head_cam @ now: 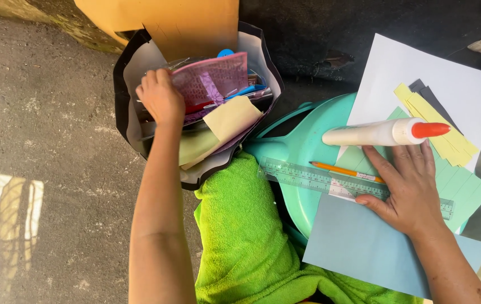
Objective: Assembling and organizing various paper craft components into a pouch using a ruler and pencil.
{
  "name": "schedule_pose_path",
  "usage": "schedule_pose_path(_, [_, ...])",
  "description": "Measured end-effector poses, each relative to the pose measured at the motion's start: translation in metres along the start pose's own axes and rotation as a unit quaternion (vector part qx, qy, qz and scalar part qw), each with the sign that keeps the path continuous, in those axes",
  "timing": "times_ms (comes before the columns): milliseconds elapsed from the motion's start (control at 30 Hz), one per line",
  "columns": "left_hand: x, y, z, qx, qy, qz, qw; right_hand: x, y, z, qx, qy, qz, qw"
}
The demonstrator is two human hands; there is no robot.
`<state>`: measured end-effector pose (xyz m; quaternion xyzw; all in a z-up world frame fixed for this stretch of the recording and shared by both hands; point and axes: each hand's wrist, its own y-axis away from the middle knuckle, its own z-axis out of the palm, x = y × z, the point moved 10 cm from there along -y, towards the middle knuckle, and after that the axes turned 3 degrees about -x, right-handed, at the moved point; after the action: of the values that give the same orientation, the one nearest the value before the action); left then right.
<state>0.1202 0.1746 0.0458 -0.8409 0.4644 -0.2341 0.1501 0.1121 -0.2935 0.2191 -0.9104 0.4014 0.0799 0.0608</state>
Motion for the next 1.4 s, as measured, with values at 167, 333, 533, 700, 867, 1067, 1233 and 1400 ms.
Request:
schedule_pose_path(167, [-0.027,-0.031,-0.028,0.018,0.067,-0.02,0.997,-0.006,-0.003,-0.006,0.004,-0.001,-0.004,1.0])
schedule_pose_path(333, [-0.036,-0.048,-0.061,0.028,0.133,-0.006,0.991,-0.006,-0.003,-0.008,0.005,-0.001,-0.004,1.0])
schedule_pose_path(533, [-0.043,-0.058,-0.085,0.013,0.195,-0.006,0.981,-0.003,-0.001,-0.01,0.011,-0.015,-0.008,1.0])
schedule_pose_path(700, [-0.047,-0.063,-0.106,-0.039,0.218,-0.059,0.973,0.001,0.004,-0.009,0.019,-0.011,-0.016,1.0])
schedule_pose_path(867, [-0.018,-0.08,-0.168,0.004,0.214,-0.003,0.977,-0.001,0.005,-0.015,0.023,-0.021,-0.026,0.999])
schedule_pose_path(1067, [0.052,-0.117,-0.26,0.034,0.22,0.123,0.967,-0.004,0.011,-0.029,0.05,-0.051,-0.037,0.997])
schedule_pose_path(1233, [0.124,-0.122,-0.349,0.066,0.242,0.229,0.941,-0.004,0.02,-0.047,0.098,-0.101,-0.046,0.989])
schedule_pose_path(1400, [0.169,-0.109,-0.414,0.071,0.259,0.286,0.92,0.003,0.032,-0.073,0.141,-0.203,-0.056,0.967])
